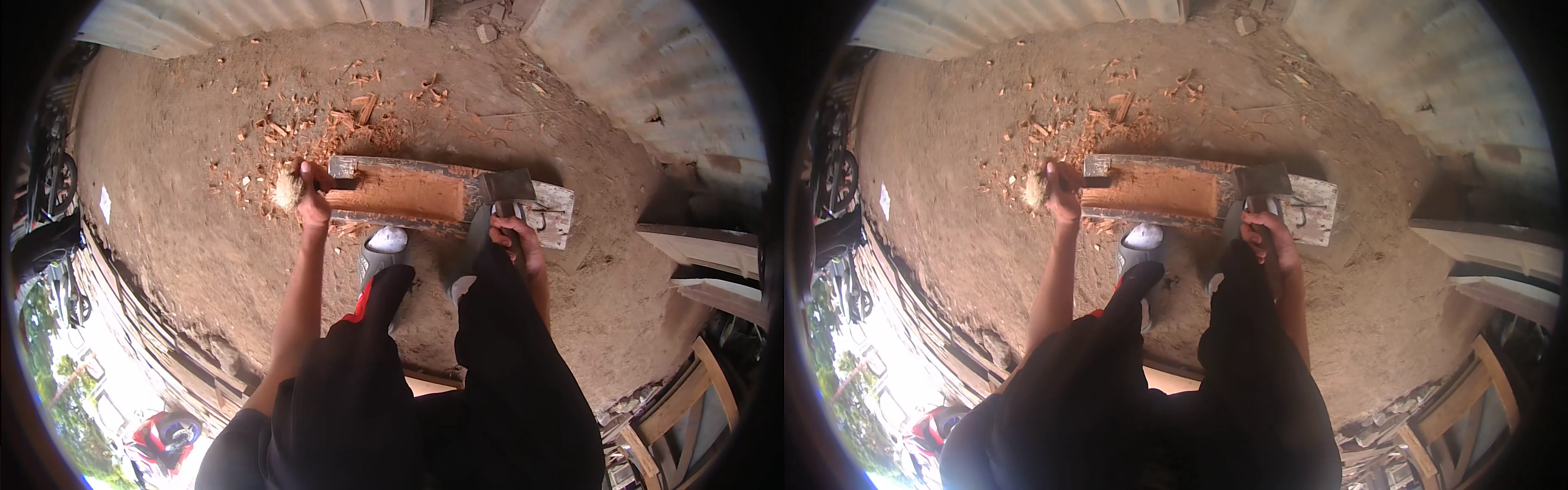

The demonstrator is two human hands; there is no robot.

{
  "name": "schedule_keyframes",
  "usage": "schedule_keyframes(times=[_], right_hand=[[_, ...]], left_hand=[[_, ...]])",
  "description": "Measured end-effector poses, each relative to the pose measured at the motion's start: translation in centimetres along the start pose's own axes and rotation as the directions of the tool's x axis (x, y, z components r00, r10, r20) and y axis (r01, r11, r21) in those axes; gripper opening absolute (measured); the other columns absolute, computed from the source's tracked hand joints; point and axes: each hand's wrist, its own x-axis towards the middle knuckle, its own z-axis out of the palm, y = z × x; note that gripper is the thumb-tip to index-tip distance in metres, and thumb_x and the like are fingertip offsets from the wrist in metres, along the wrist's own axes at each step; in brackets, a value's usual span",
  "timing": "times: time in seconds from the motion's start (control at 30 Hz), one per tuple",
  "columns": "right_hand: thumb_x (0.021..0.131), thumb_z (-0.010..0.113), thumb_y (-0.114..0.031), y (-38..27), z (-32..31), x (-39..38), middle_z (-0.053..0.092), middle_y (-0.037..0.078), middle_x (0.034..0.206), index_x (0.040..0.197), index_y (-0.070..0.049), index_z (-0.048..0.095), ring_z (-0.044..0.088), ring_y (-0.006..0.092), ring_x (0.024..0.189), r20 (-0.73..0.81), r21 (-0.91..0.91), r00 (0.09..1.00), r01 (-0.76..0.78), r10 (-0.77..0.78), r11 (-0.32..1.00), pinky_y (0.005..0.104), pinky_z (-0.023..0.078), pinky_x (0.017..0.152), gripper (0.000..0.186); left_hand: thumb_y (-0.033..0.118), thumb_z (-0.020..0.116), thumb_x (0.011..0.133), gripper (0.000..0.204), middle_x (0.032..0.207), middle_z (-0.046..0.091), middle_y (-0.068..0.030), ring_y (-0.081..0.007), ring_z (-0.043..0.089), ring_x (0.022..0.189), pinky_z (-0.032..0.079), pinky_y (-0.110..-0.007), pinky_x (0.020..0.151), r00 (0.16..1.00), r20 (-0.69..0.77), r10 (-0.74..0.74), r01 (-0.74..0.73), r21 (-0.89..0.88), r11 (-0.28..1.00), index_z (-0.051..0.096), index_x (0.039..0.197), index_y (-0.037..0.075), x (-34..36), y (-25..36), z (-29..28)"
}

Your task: The person uses a machete to repeatedly strike and shape a small piece of wood held in the left hand. Wood shavings accumulate on the ground as the person continues to carve the wood throughout the clip.

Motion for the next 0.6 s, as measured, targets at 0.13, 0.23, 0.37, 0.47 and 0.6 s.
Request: schedule_keyframes(times=[0.13,0.23,0.37,0.47,0.6], right_hand=[[0.093,0.062,-0.038,-0.2,0.2,0.6,0.042,-0.008,0.062,0.090,-0.014,0.058,0.037,0.0043,0.046,0.101,0.004,0.995,-0.007,0.006,1.000,0.0215,0.028,0.041,0.025],[0.094,0.062,-0.037,-0.5,0.3,-0.3,0.042,-0.007,0.062,0.090,-0.013,0.058,0.037,0.0047,0.045,0.033,-0.027,0.999,0.020,-0.019,0.999,0.0214,0.029,0.040,0.025],[0.095,0.062,-0.037,-0.2,0.1,0.1,0.042,-0.007,0.061,0.089,-0.013,0.057,0.037,0.0044,0.045,0.029,0.005,1.000,-0.005,0.005,1.000,0.0214,0.029,0.039,0.025],[0.095,0.061,-0.037,0.2,-0.5,1.0,0.042,-0.007,0.061,0.087,-0.014,0.057,0.037,0.0042,0.044,0.103,0.048,0.995,-0.022,0.017,0.999,0.0213,0.030,0.038,0.025],[0.096,0.060,-0.037,0.3,-1.0,0.4,0.042,-0.007,0.061,0.086,-0.014,0.056,0.038,0.0043,0.043,0.049,0.059,0.999,-0.010,0.008,0.998,0.0212,0.031,0.036,0.025]], left_hand=[[0.038,0.050,0.108,0.037,0.055,0.044,0.0013,-0.0088,0.042,0.049,0.033,-0.027,0.046,0.998,0.067,-0.013,0.019,-0.082,0.996,0.050,0.083,0.011,-2.7,-0.9,-2.7],[0.034,0.056,0.105,0.034,0.058,0.047,0.0006,-0.0082,0.042,0.052,0.030,-0.027,0.046,0.984,0.143,-0.107,0.118,-0.070,0.991,0.052,0.079,0.013,-3.6,2.5,1.9],[0.032,0.058,0.106,0.039,0.063,0.047,-0.0012,-0.0122,0.042,0.058,0.037,-0.031,0.057,0.949,0.105,-0.298,0.315,-0.381,0.869,0.049,0.075,0.010,-4.8,2.9,10.5],[0.029,0.057,0.107,0.040,0.062,0.044,-0.0013,-0.0127,0.042,0.056,0.036,-0.030,0.057,0.796,0.238,-0.557,0.596,-0.469,0.651,0.049,0.075,0.009,-5.6,0.2,11.8],[0.023,0.057,0.101,0.044,0.048,0.044,0.0022,-0.0085,0.040,0.039,0.030,-0.029,0.035,0.987,-0.086,-0.137,0.134,-0.042,0.990,0.047,0.060,0.017,-4.5,-0.1,8.1]])
